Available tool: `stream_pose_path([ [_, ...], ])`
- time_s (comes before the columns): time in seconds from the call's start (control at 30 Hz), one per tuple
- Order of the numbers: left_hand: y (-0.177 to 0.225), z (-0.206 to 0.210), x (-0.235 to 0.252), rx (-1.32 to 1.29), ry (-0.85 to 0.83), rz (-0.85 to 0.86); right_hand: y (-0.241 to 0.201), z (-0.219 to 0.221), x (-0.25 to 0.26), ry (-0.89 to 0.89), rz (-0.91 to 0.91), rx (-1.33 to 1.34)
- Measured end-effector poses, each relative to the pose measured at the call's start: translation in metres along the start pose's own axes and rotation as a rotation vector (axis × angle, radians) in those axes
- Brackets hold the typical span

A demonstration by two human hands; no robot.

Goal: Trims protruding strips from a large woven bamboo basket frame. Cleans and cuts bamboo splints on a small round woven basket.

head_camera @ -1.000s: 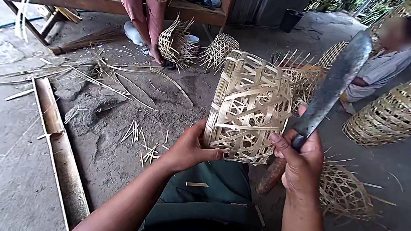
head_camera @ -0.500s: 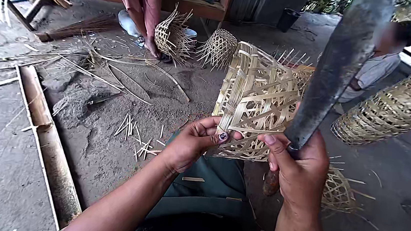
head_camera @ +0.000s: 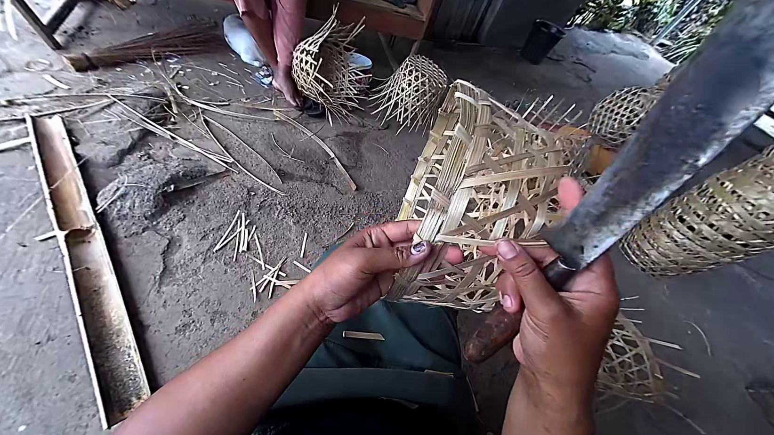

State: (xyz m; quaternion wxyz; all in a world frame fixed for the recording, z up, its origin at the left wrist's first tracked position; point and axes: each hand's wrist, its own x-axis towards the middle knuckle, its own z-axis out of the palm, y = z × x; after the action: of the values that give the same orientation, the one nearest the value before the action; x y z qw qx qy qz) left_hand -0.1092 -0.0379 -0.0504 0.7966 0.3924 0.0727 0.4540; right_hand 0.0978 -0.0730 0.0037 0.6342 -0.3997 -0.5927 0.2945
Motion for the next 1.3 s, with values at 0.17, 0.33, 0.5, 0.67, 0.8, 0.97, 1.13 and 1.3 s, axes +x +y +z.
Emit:
stream_pose_path([
  [0.17, 0.013, 0.016, 0.006, 0.116, 0.188, -0.038, -0.011, 0.007, 0.007, 0.012, 0.001, -0.033],
  [0.33, 0.027, 0.021, 0.012, 0.022, 0.176, -0.136, -0.026, 0.015, 0.017, 0.004, -0.071, -0.062],
  [0.5, 0.024, 0.02, 0.012, -0.029, 0.18, -0.136, -0.025, 0.018, 0.018, 0.001, -0.056, -0.095],
  [0.67, 0.011, 0.032, 0.013, 0.176, 0.333, 0.001, -0.011, 0.019, 0.01, -0.085, -0.092, -0.245],
  [0.8, -0.006, 0.04, 0.013, 0.527, 0.419, 0.195, -0.011, 0.02, 0.008, -0.09, -0.17, -0.403],
  [0.97, -0.021, 0.039, 0.017, 0.64, 0.431, 0.287, -0.007, 0.021, 0.008, -0.037, -0.145, -0.402],
  [1.13, -0.035, 0.036, 0.022, 0.63, 0.472, 0.355, 0.001, 0.029, -0.002, 0.025, -0.11, -0.251],
  [1.3, -0.037, 0.035, 0.019, 0.395, 0.478, 0.37, 0.018, 0.029, -0.007, 0.076, -0.013, 0.039],
])
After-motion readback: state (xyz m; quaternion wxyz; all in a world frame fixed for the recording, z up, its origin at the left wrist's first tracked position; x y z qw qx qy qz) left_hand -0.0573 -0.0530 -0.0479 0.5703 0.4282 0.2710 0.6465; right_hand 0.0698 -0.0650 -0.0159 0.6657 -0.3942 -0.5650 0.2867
